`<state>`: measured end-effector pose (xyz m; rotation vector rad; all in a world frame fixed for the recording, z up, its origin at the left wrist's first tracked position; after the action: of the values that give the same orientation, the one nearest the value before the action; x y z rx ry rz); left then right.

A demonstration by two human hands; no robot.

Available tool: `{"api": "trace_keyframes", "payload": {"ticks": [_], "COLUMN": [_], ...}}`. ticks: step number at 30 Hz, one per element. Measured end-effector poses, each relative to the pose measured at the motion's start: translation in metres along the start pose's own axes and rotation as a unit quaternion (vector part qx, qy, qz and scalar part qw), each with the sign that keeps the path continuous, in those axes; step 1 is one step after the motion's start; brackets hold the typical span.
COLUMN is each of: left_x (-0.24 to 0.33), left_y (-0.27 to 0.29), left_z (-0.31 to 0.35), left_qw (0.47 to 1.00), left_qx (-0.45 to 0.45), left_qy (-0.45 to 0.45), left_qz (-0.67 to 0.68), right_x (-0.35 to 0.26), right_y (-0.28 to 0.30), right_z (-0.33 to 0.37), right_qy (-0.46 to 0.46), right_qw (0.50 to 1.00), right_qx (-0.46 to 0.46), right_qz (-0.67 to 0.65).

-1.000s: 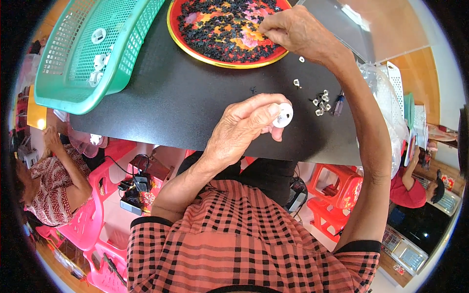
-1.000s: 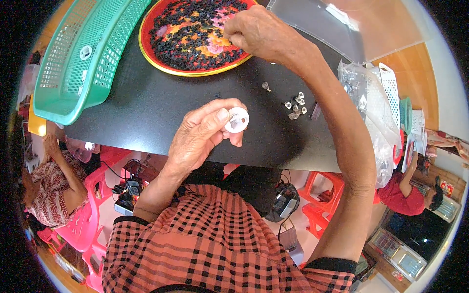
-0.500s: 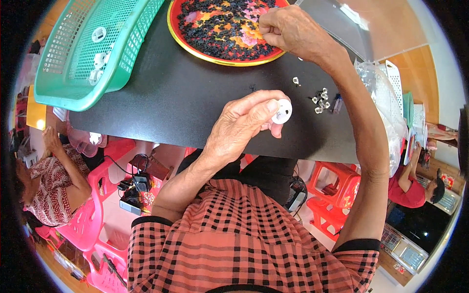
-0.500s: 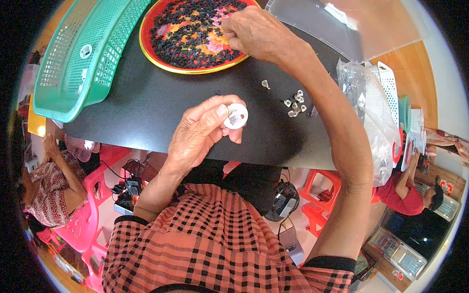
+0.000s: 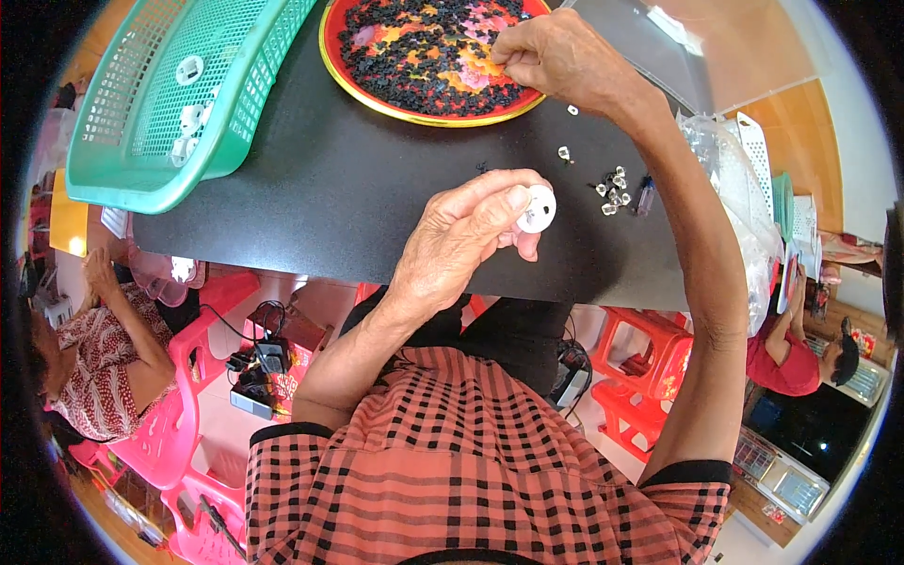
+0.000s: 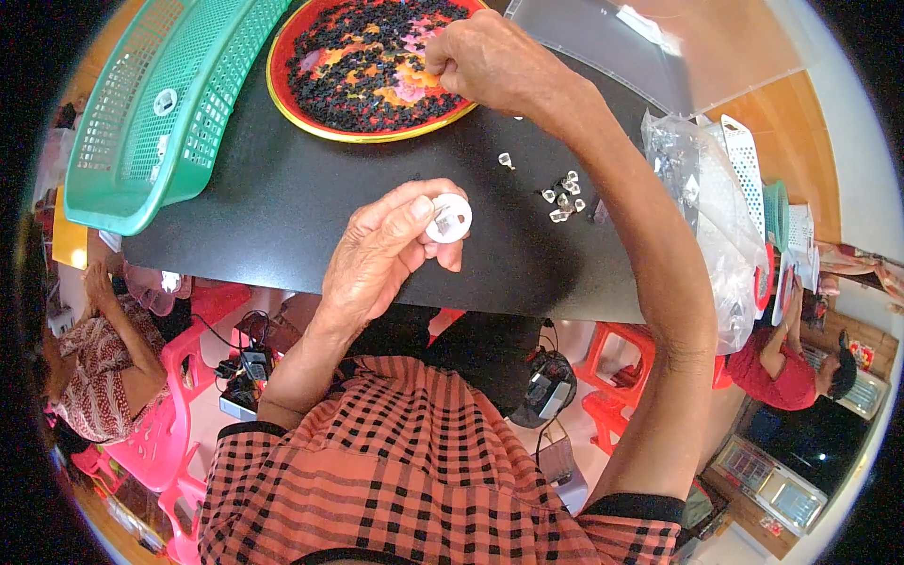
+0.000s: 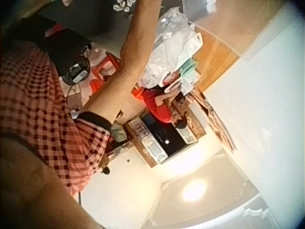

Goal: The person assembles small metal pins and plastic components into a white circular housing by hand.

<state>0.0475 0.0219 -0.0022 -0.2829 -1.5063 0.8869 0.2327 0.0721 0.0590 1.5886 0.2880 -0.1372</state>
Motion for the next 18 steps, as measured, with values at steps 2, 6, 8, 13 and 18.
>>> {"api": "trace_keyframes", "payload": {"ticks": [2,6,8,13,18], "left_x": [0.001,0.002,0.001,0.001,0.001], "left_y": [-0.002,-0.001,-0.002,-0.002,0.000], "left_z": [-0.001,0.001,0.001,0.000,0.001], "left_qw": [1.000,1.000,1.000,1.000,1.000], "left_qx": [-0.003,0.003,0.000,0.003,0.001], "left_qy": [0.002,0.000,-0.001,0.005,0.008], "left_qz": [0.007,0.002,0.004,0.006,-0.008], "right_x": [0.004,-0.029,-0.027,-0.022,-0.024], "right_y": [-0.001,0.027,0.026,0.018,0.020], "right_z": [0.002,-0.002,-0.003,-0.007,-0.007], "right_qy": [0.018,-0.004,-0.008,-0.034,-0.040], "right_qw": [1.000,0.997,0.997,0.993,0.992], "right_qx": [0.022,-0.047,-0.061,-0.101,-0.117], "right_qz": [-0.003,-0.060,-0.037,0.045,0.036]}}
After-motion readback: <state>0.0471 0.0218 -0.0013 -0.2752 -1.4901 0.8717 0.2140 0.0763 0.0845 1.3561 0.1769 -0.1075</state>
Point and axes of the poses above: each hand's wrist, its own z-axis away from the middle knuckle, its own y-axis out of the back of the hand, x = y × z, the point moved 4 cm from there along -z, towards the middle knuckle, and after that the axes turned 1 degree about -x, right-handed, at the moved point
